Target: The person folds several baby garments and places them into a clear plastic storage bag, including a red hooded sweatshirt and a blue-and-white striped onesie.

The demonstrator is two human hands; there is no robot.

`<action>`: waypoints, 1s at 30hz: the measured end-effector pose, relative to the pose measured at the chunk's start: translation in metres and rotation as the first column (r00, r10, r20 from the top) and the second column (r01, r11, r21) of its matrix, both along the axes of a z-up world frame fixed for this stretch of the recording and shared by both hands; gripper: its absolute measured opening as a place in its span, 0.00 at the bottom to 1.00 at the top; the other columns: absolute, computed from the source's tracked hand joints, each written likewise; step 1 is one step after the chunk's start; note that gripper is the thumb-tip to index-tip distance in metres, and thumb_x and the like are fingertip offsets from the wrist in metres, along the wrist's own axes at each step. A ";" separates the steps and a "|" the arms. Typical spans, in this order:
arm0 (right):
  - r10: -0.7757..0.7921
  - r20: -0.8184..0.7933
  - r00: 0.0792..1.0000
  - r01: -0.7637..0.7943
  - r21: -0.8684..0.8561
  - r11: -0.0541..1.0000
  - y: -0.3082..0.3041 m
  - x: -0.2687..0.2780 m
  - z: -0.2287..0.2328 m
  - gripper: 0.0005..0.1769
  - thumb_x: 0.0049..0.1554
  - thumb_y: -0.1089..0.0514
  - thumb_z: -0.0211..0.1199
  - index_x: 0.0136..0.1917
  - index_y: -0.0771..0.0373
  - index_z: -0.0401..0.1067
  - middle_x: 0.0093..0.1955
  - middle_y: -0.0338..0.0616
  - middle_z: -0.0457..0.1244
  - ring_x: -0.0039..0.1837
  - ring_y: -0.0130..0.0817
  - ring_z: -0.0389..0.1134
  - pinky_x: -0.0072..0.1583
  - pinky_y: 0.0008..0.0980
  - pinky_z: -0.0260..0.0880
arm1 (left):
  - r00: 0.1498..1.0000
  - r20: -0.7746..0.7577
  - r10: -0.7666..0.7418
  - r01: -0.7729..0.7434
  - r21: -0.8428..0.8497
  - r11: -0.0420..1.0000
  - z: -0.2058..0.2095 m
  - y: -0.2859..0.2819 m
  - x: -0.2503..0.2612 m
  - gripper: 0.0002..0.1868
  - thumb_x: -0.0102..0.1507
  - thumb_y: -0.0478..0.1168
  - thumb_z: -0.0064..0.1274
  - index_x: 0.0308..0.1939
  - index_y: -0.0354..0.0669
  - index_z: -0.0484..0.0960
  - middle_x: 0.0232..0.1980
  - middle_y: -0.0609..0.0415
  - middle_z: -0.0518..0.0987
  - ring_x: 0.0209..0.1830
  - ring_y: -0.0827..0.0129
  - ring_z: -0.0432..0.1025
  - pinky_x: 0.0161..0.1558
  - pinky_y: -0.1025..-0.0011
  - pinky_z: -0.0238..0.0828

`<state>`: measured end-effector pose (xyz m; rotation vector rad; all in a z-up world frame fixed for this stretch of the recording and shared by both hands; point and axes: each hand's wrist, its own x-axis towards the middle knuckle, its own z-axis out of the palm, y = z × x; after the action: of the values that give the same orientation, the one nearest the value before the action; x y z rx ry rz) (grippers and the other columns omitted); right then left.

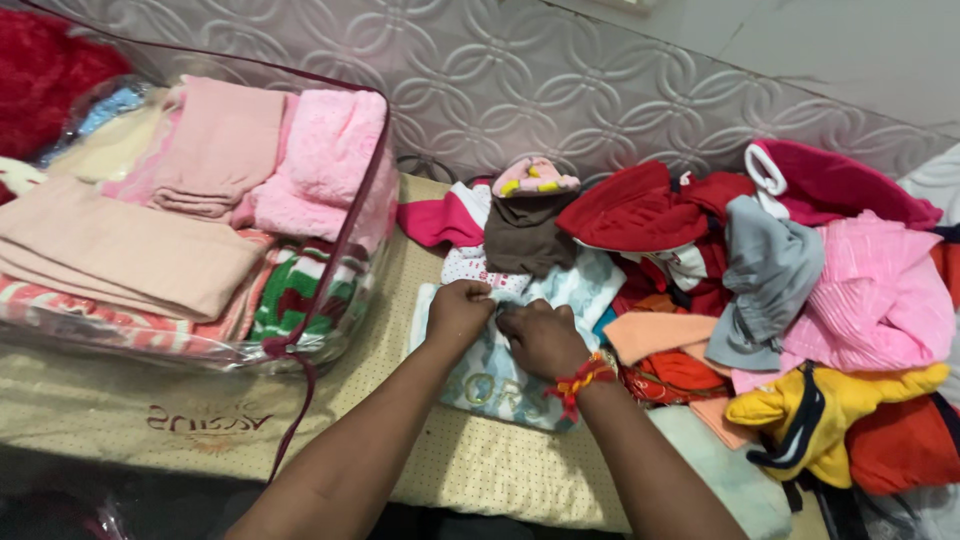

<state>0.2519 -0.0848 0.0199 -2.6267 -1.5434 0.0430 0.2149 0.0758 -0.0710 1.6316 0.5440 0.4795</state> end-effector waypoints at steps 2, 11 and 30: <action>-0.089 -0.175 0.980 0.088 -0.013 0.996 0.004 0.024 0.003 0.17 0.52 0.59 0.65 0.56 0.54 0.80 0.55 0.41 0.71 0.58 0.44 0.71 0.57 0.44 0.66 | 1.000 -0.011 -0.018 0.019 0.022 1.000 0.006 -0.010 -0.004 0.17 0.55 0.39 0.64 0.47 0.40 0.87 0.41 0.50 0.88 0.41 0.68 0.82 0.46 0.71 0.77; 0.085 -0.652 0.754 0.342 0.499 0.796 -0.029 0.010 -0.026 0.30 0.51 0.58 0.72 0.66 0.61 0.67 0.62 0.48 0.66 0.63 0.31 0.68 0.63 0.36 0.68 | 0.999 -0.013 -0.051 0.050 -0.054 0.997 0.009 -0.008 -0.014 0.18 0.55 0.39 0.67 0.47 0.37 0.85 0.39 0.53 0.86 0.38 0.72 0.79 0.43 0.74 0.76; 0.018 -0.573 0.819 0.126 0.211 0.969 -0.015 0.034 -0.049 0.08 0.60 0.61 0.63 0.47 0.69 0.78 0.42 0.54 0.70 0.41 0.35 0.72 0.45 0.33 0.73 | 0.995 0.096 0.012 -0.021 0.102 0.995 0.054 -0.030 -0.036 0.15 0.58 0.43 0.64 0.48 0.46 0.85 0.39 0.54 0.86 0.40 0.67 0.81 0.44 0.68 0.76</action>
<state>0.2856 -0.0998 -0.0288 -2.1739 -1.1724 0.5545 0.1788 0.0455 -0.0166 1.6937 0.4683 0.6027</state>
